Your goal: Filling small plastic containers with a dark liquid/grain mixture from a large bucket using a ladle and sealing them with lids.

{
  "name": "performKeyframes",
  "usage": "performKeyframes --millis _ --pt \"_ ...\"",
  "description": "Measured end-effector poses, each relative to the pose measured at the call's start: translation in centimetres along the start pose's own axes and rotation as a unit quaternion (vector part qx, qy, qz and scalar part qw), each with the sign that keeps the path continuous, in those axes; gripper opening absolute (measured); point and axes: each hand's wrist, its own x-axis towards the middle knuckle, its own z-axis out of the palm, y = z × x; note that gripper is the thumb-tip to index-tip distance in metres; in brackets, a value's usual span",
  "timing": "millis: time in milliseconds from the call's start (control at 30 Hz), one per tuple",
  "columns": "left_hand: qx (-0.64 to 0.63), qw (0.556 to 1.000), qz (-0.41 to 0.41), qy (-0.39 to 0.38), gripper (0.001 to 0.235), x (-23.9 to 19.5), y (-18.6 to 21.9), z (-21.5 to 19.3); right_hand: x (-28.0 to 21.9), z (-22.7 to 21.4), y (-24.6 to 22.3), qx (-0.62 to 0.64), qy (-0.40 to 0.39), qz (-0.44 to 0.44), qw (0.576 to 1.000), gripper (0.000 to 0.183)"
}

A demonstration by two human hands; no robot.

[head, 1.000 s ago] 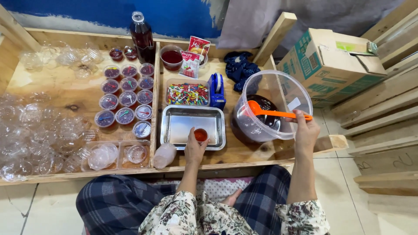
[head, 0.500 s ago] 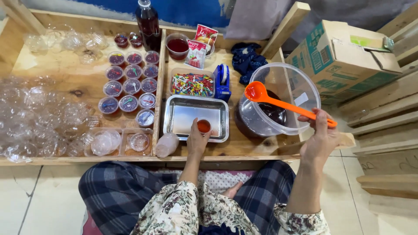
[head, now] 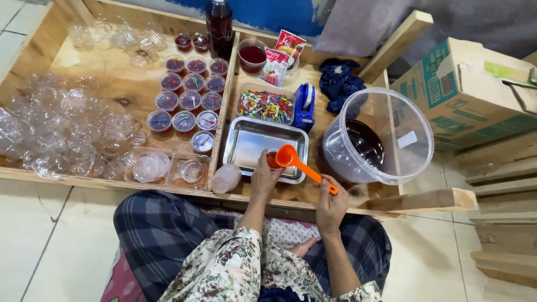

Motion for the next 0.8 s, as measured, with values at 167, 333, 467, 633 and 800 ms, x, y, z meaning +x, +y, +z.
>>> performKeyframes --millis 167,333,467,633,800 --pt "0.005 1.0 -0.01 -0.001 0.093 -0.1 0.0 0.2 -2.2 0.5 1.7 -0.068 0.024 -0.101 0.992 0.013" --pt "0.007 1.0 -0.007 0.003 0.09 -0.2 0.8 -0.5 -3.4 0.9 3.1 -0.049 0.012 -0.152 0.987 0.011" --pt "0.012 1.0 0.006 0.013 0.09 -0.1 0.7 -0.3 -3.5 0.9 3.1 -0.054 -0.003 -0.178 0.982 0.011" --pt "0.021 1.0 0.001 0.014 0.093 -0.1 0.6 -0.3 -3.7 0.9 3.8 -0.049 -0.01 -0.19 0.981 0.011" --pt "0.01 1.0 0.002 0.017 0.093 -0.1 0.5 -0.4 -3.6 0.9 5.0 -0.063 -0.01 -0.186 0.98 0.015"
